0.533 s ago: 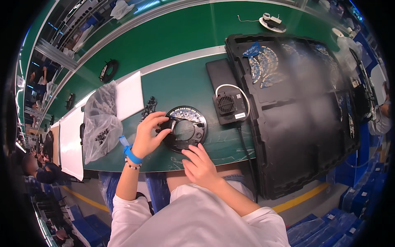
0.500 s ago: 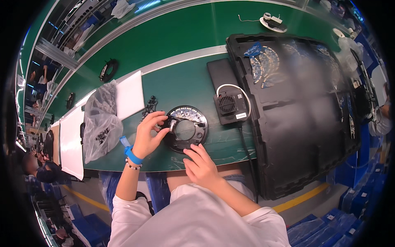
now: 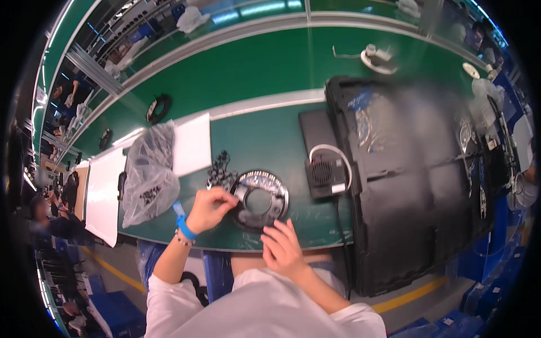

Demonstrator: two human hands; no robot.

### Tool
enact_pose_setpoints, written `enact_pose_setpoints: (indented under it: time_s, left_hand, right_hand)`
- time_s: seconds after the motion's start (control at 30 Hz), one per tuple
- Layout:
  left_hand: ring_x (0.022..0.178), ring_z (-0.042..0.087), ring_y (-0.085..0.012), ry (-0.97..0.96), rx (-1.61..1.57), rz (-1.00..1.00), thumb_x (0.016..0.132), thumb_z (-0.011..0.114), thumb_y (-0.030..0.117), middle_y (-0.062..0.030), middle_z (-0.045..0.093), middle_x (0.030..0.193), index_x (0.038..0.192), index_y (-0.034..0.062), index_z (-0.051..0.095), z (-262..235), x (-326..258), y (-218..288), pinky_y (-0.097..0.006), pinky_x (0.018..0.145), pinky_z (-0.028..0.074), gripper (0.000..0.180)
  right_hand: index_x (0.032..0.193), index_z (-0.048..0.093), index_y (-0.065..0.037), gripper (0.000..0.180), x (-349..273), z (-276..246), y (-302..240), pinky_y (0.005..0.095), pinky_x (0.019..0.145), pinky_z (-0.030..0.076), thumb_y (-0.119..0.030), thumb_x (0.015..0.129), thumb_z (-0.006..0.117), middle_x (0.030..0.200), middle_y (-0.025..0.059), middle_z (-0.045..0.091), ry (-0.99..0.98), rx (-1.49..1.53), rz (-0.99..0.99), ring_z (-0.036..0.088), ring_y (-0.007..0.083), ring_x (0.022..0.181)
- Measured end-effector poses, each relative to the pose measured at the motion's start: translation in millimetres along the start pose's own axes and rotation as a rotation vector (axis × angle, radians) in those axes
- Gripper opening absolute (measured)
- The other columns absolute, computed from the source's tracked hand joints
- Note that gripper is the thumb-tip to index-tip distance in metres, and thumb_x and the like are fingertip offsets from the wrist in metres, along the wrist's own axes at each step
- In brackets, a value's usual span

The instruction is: The person assembles circular lighting components by retrieving plastic bases, inserting rubber grommets, pressing curved LED circuit boards into the bases by hand, and placing the assembled units onto a conveyor belt.

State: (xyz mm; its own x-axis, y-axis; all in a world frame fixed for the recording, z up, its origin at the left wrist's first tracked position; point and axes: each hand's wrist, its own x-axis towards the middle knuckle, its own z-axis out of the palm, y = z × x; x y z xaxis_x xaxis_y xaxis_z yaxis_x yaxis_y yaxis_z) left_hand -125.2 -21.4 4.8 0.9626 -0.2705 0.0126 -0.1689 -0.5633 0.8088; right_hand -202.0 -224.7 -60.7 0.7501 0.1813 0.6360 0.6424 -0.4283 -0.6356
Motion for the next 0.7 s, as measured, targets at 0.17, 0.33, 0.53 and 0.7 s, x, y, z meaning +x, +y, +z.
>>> enact_pose_setpoints:
  time_s: [0.17, 0.33, 0.53, 0.7]
  left_hand:
    - [0.074, 0.061, -0.0138, 0.146, -0.191, -0.192, 0.071, 0.056, -0.011, -0.0106, 0.063, 0.079, 0.076, -0.0057, 0.06, -23, -9, 7, -0.024, 0.068, 0.051, 0.009]
    - [0.071, 0.06, -0.012, 0.29, -0.202, -0.124, 0.07, 0.058, -0.008, -0.0078, 0.063, 0.073, 0.074, -0.0042, 0.061, -67, 17, 22, -0.024, 0.065, 0.051, 0.006]
    - [0.065, 0.061, -0.0131, 0.416, 0.014, 0.176, 0.067, 0.061, -0.002, -0.0069, 0.063, 0.069, 0.073, 0.0022, 0.063, -66, 134, 36, -0.026, 0.061, 0.05, 0.008]
    - [0.061, 0.061, -0.0179, 0.511, 0.024, 0.019, 0.062, 0.062, 0.001, -0.0082, 0.063, 0.065, 0.066, 0.0084, 0.065, -21, 231, 7, -0.029, 0.06, 0.05, 0.009]
  right_hand:
    - [0.086, 0.061, -0.006, 0.025, -4, 5, 0, 0.0479, 0.094, 0.035, -0.001, 0.061, 0.062, 0.1, 0.0097, 0.058, 0.044, -0.02, 0.001, 0.051, 0.0329, 0.1]
    - [0.086, 0.061, -0.006, 0.026, -3, 4, -3, 0.0477, 0.095, 0.033, -0.002, 0.06, 0.062, 0.102, 0.0087, 0.057, 0.013, -0.017, 0.027, 0.048, 0.0332, 0.102]
    - [0.074, 0.061, -0.009, 0.019, -4, 4, 5, 0.0511, 0.094, 0.032, 0.0, 0.057, 0.057, 0.089, 0.0049, 0.06, 0.0, -0.026, 0.0, 0.051, 0.0298, 0.095]
    - [0.053, 0.047, -0.012, 0.011, -12, 8, 6, 0.0561, 0.097, 0.024, -0.003, 0.052, 0.051, 0.065, -0.0008, 0.052, -0.004, 0.008, -0.014, 0.053, 0.021, 0.081]
